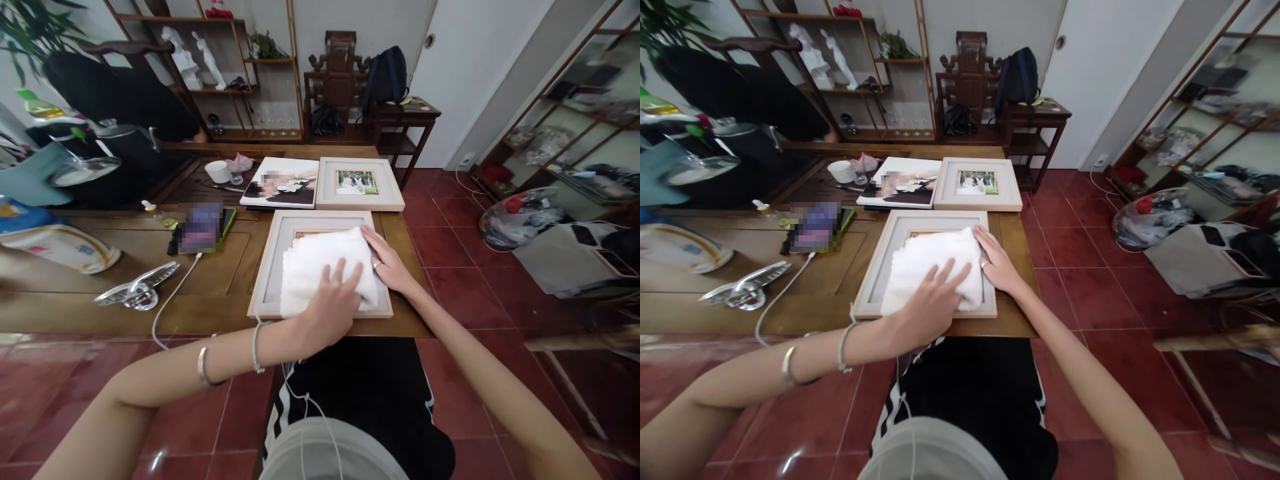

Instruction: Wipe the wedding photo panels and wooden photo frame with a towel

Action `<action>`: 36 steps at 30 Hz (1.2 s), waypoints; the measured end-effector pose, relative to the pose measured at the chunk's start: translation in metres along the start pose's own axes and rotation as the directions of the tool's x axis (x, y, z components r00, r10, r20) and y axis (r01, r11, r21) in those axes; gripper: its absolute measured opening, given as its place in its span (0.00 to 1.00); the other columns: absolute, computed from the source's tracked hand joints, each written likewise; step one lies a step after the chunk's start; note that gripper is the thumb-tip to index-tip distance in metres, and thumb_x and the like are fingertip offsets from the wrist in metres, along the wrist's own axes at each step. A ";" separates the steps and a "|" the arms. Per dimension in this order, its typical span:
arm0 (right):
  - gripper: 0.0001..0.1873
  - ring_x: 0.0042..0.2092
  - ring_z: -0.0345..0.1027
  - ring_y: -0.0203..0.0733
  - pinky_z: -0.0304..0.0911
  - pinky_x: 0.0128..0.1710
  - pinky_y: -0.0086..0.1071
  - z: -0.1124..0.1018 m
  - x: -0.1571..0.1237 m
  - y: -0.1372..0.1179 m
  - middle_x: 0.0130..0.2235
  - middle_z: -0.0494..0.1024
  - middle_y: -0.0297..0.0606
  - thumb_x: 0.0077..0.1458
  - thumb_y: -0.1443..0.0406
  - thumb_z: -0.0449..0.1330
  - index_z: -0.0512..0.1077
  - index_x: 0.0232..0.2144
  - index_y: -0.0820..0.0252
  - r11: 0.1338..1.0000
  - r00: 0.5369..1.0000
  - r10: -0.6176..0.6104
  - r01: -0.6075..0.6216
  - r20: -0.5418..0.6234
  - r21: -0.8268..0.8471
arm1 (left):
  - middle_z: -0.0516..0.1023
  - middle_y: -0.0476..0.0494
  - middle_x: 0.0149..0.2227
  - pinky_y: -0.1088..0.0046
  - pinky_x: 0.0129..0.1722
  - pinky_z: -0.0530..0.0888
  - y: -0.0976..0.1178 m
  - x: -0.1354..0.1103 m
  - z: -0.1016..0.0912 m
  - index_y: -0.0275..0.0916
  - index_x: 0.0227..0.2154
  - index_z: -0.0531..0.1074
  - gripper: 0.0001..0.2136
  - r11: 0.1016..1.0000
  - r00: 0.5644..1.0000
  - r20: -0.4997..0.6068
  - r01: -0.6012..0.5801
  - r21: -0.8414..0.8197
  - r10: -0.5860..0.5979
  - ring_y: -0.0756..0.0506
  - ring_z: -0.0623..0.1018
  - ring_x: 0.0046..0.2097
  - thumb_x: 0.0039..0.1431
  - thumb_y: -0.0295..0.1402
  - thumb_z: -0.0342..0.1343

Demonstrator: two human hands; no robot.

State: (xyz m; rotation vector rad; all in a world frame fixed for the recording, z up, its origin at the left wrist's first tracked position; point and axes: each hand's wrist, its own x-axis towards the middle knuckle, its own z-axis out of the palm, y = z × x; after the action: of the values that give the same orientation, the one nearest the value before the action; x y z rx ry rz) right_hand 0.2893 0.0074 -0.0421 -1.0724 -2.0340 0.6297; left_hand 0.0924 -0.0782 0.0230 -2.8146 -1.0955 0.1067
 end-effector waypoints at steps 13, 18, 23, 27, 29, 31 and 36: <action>0.33 0.67 0.53 0.46 0.46 0.68 0.54 0.000 0.002 -0.004 0.65 0.64 0.34 0.55 0.72 0.51 0.64 0.62 0.48 0.999 0.999 -0.040 0.039 0.030 0.029 | 0.63 0.40 0.65 0.49 0.55 0.72 -0.046 -0.037 -0.009 0.39 0.35 0.81 0.15 0.975 0.974 -0.081 0.207 -0.080 -0.213 0.31 0.67 0.63 0.51 0.19 0.52; 0.32 0.67 0.53 0.47 0.47 0.68 0.54 -0.001 0.001 -0.002 0.65 0.65 0.36 0.55 0.72 0.50 0.64 0.61 0.49 0.999 0.999 -0.034 0.033 0.042 0.020 | 0.54 0.38 0.68 0.42 0.61 0.63 -0.104 0.003 0.017 0.35 0.36 0.80 0.15 0.934 0.913 -0.218 0.358 0.017 -0.346 0.29 0.58 0.67 0.55 0.17 0.49; 0.33 0.67 0.54 0.47 0.47 0.68 0.54 -0.001 0.002 -0.002 0.65 0.65 0.35 0.54 0.73 0.50 0.65 0.61 0.49 0.999 0.999 -0.024 0.023 0.041 0.023 | 0.54 0.38 0.69 0.41 0.64 0.57 -0.135 0.014 0.031 0.33 0.39 0.79 0.15 0.945 0.929 -0.184 0.326 -0.010 -0.322 0.29 0.54 0.68 0.54 0.17 0.49; 0.34 0.67 0.54 0.46 0.47 0.68 0.54 -0.001 0.002 -0.002 0.64 0.65 0.34 0.53 0.73 0.51 0.65 0.61 0.47 1.000 0.999 -0.012 0.011 0.039 0.028 | 0.58 0.39 0.67 0.43 0.63 0.59 -0.122 -0.018 0.017 0.34 0.39 0.79 0.18 0.975 0.975 -0.024 0.218 -0.039 -0.219 0.32 0.58 0.68 0.52 0.17 0.47; 0.34 0.67 0.54 0.46 0.47 0.68 0.54 -0.001 0.002 -0.002 0.64 0.65 0.34 0.52 0.74 0.51 0.65 0.60 0.47 1.000 0.999 -0.005 0.004 0.037 0.028 | 0.60 0.39 0.66 0.44 0.63 0.61 -0.105 -0.044 0.004 0.35 0.36 0.80 0.18 0.980 0.981 0.072 0.188 -0.072 -0.183 0.32 0.60 0.67 0.49 0.17 0.47; 0.34 0.67 0.54 0.46 0.47 0.68 0.54 0.000 0.002 -0.002 0.64 0.66 0.34 0.51 0.74 0.51 0.66 0.60 0.47 1.000 0.999 0.001 -0.002 0.034 0.028 | 0.60 0.42 0.66 0.46 0.63 0.62 -0.085 -0.074 -0.008 0.38 0.37 0.80 0.21 0.980 0.981 0.131 0.161 -0.119 -0.145 0.34 0.60 0.67 0.46 0.16 0.48; 0.34 0.67 0.54 0.47 0.48 0.68 0.53 0.000 0.002 -0.002 0.64 0.66 0.36 0.51 0.74 0.51 0.66 0.60 0.49 1.000 1.000 -0.001 0.001 0.030 0.022 | 0.61 0.55 0.65 0.63 0.59 0.72 -0.063 -0.122 -0.029 0.46 0.35 0.80 0.24 0.969 0.988 0.095 0.138 -0.206 -0.121 0.42 0.68 0.63 0.43 0.16 0.46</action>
State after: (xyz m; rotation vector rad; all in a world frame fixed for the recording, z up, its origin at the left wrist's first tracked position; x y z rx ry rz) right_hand 0.2877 0.0084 -0.0403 -1.0548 -2.0490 0.6701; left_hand -0.0365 -0.1177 0.0629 -2.9353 -1.3834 0.0990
